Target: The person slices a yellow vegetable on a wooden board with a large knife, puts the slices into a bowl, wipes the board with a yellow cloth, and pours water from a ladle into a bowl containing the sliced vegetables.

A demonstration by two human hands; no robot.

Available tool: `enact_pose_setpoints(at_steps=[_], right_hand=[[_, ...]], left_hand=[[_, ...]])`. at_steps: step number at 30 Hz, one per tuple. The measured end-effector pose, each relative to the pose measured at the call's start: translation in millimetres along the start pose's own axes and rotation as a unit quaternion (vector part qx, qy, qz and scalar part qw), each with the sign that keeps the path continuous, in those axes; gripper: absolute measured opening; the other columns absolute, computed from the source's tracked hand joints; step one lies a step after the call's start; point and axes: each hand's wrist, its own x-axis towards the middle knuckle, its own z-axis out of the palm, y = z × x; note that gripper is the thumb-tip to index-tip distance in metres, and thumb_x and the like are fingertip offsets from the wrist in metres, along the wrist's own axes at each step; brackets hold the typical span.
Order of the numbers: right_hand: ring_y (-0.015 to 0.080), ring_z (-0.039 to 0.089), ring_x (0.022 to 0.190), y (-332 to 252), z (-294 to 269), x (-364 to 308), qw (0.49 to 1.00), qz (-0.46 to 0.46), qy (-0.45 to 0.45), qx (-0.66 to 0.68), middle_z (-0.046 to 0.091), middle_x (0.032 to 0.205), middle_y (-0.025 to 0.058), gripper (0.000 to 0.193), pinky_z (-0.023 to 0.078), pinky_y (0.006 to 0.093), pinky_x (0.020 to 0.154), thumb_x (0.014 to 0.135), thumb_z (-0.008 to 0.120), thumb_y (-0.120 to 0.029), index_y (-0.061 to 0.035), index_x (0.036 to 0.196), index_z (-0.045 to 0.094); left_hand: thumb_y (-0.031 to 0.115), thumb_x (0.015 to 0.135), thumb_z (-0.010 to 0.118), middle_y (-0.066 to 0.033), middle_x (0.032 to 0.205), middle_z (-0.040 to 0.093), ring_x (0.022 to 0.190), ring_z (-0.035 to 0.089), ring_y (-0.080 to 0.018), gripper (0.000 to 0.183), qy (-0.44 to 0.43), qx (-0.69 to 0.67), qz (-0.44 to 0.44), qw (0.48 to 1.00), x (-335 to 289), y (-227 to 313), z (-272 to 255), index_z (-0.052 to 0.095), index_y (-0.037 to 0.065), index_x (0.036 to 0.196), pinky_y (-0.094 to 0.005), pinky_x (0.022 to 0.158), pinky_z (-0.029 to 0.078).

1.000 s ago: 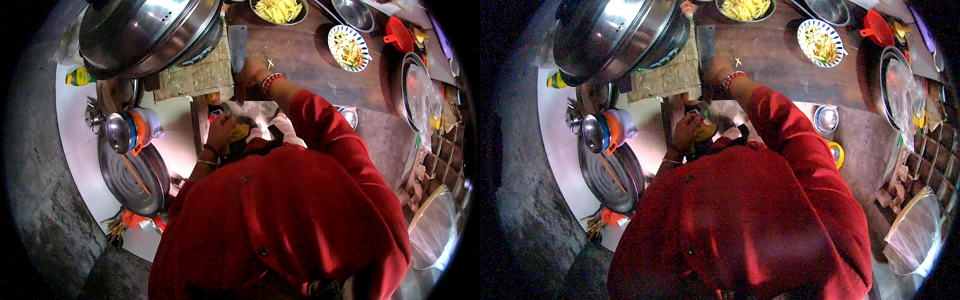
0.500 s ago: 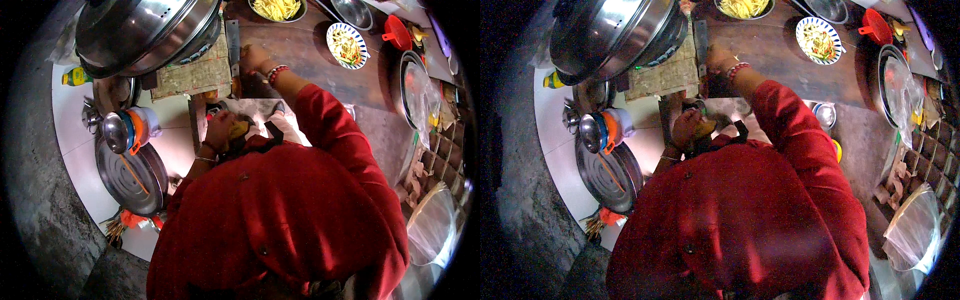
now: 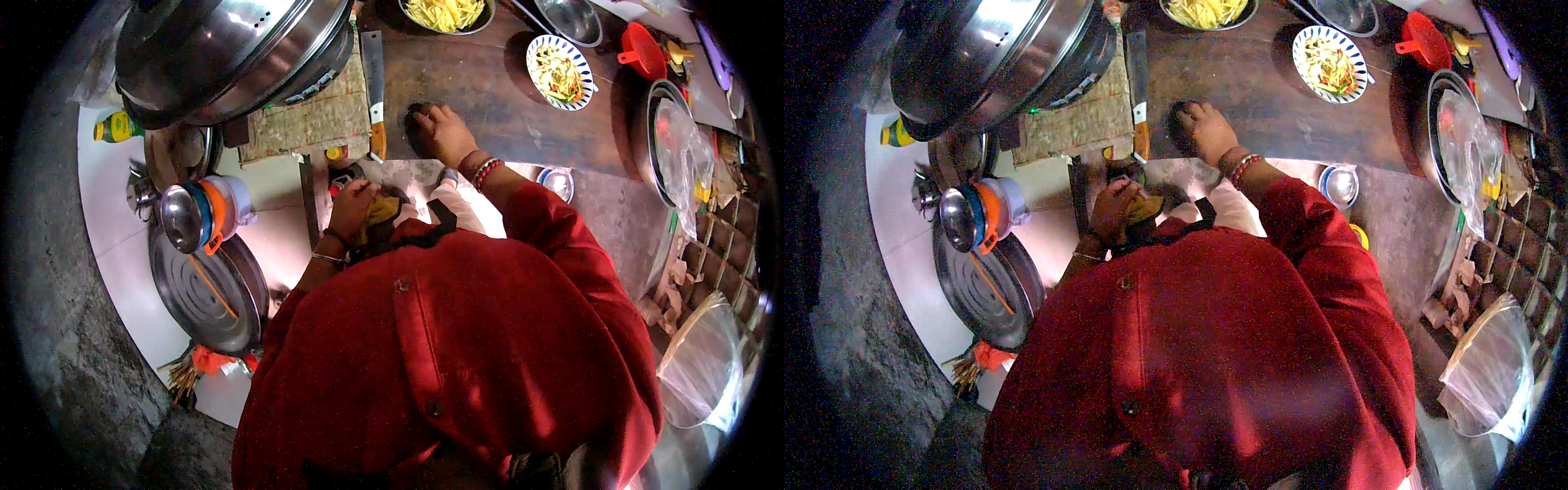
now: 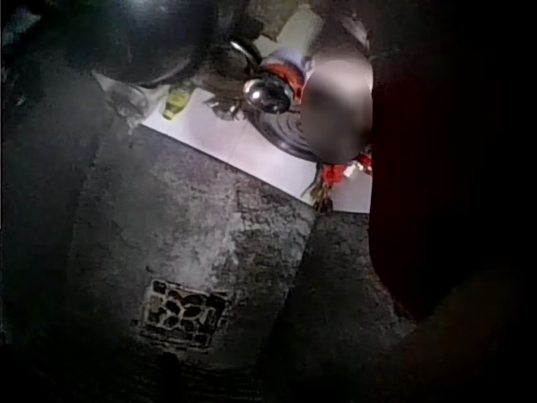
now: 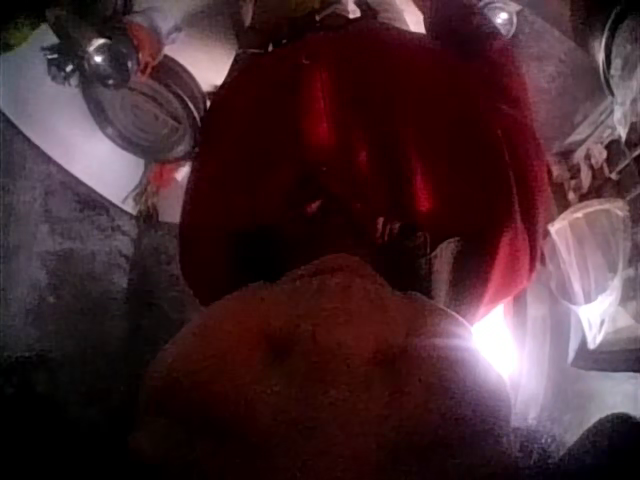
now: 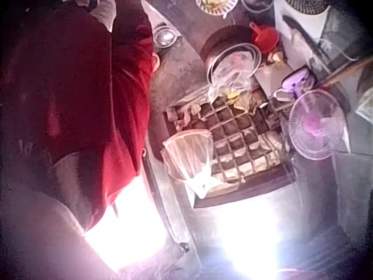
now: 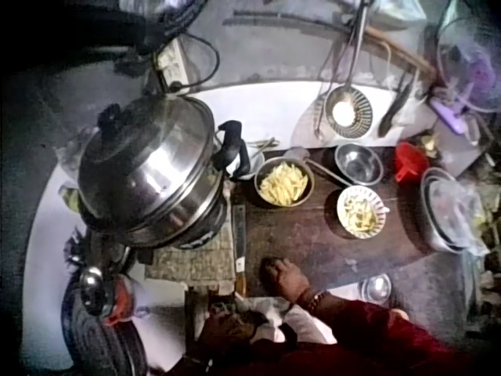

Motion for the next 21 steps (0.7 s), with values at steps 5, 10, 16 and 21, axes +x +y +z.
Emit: enact_pose_setpoints(at_steps=[5,10,16,21], right_hand=[[0.0316,0.054,0.108,0,-13,-25,0.999,-0.034,-0.041,-0.006,0.056,0.120,0.0121,0.042,0.050,0.0402,0.091,0.080,0.058,-0.011,-0.0064,0.122,0.061],[0.0314,0.056,0.104,13,-9,-36,0.996,-0.070,-0.057,0.006,0.061,0.109,0.0098,0.028,0.051,0.0391,0.087,0.079,0.059,-0.015,-0.0088,0.104,0.067],[0.0366,0.061,0.096,11,-26,-8,0.993,-0.041,-0.099,0.050,0.063,0.107,0.0143,0.022,0.053,0.0445,0.081,0.074,0.064,-0.013,-0.0072,0.095,0.068],[0.0402,0.062,0.087,29,-34,5,0.988,-0.043,-0.116,0.095,0.064,0.097,0.0183,0.021,0.052,0.0485,0.075,0.074,0.065,-0.014,-0.0053,0.093,0.066]], left_hand=[[0.027,0.095,0.058,-0.0074,0.091,0.068,0.089,0.065,-0.0197,0.028,0.025,0.114,0.038,0.992,1,15,3,0.067,0.001,0.096,-0.0323,0.082,0.050],[0.027,0.094,0.058,-0.0083,0.094,0.069,0.089,0.065,-0.0206,0.028,0.021,0.146,0.138,0.979,7,3,7,0.067,0.001,0.100,-0.0318,0.082,0.050],[0.030,0.095,0.058,-0.0089,0.095,0.068,0.089,0.063,-0.0188,0.033,0.039,0.066,-0.003,0.997,6,30,28,0.066,-0.001,0.103,-0.0308,0.082,0.050],[0.033,0.096,0.058,-0.0088,0.093,0.067,0.088,0.063,-0.0186,0.037,0.036,0.120,0.029,0.992,4,43,43,0.065,-0.003,0.102,-0.0318,0.080,0.051]])
